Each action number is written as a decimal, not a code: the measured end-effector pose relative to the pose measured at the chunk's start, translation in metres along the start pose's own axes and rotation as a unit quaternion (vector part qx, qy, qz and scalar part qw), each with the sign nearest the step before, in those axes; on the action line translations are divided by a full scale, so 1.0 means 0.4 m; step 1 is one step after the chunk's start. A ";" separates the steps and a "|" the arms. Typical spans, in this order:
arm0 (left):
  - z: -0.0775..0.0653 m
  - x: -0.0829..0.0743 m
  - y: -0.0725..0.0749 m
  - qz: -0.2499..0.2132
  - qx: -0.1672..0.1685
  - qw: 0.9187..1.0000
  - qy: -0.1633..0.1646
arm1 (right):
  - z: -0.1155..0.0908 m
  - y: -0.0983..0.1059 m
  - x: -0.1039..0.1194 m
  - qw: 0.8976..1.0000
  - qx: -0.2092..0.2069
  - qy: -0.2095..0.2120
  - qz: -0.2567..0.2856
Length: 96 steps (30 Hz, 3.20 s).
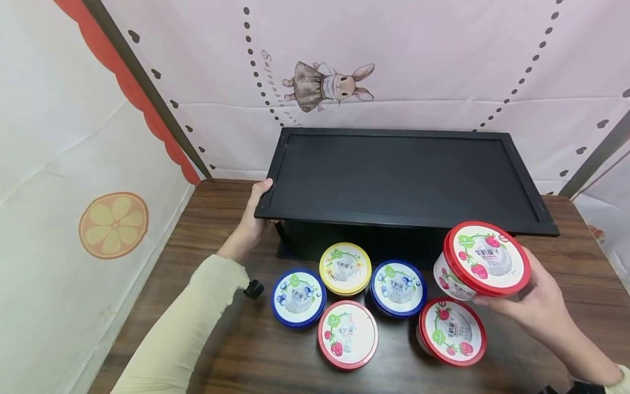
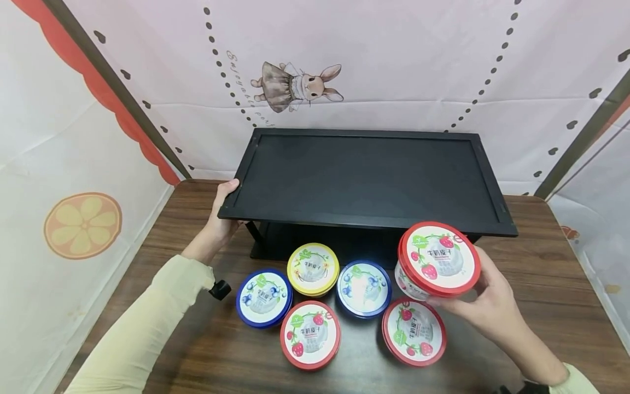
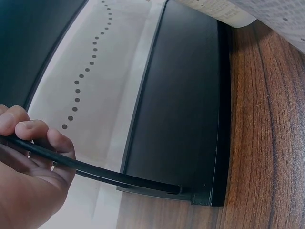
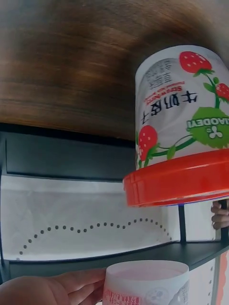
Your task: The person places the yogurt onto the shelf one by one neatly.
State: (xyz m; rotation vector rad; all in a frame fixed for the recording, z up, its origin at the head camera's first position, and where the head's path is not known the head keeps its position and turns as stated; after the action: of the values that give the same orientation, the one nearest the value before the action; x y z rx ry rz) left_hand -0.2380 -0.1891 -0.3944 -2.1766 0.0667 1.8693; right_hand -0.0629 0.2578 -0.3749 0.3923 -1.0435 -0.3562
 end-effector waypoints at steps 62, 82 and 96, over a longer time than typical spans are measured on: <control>-0.007 0.006 0.003 0.001 -0.019 1.000 0.007 | 0.106 -0.116 0.130 0.986 0.029 0.096 0.132; -0.008 0.004 -0.001 0.004 -0.019 1.000 0.013 | 0.149 -0.155 0.166 0.978 0.039 0.150 0.137; -0.007 -0.001 0.004 0.008 -0.003 1.000 -0.005 | 0.191 -0.174 0.191 0.973 0.033 0.150 0.174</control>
State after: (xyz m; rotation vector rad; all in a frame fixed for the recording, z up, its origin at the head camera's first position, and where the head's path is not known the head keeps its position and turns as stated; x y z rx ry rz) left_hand -0.2359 -0.1915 -0.3939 -2.1772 0.0779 1.8908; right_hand -0.1023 0.1505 -0.3160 0.3041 -0.8095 0.0524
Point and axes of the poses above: each hand's wrist, its own z-axis towards the middle knuckle, its own y-axis out of the back of the hand, x = y × z, the point moved 3 cm from there along z, towards the middle knuckle, and after that the axes turned 12 degrees about y, right-handed, at the moved point
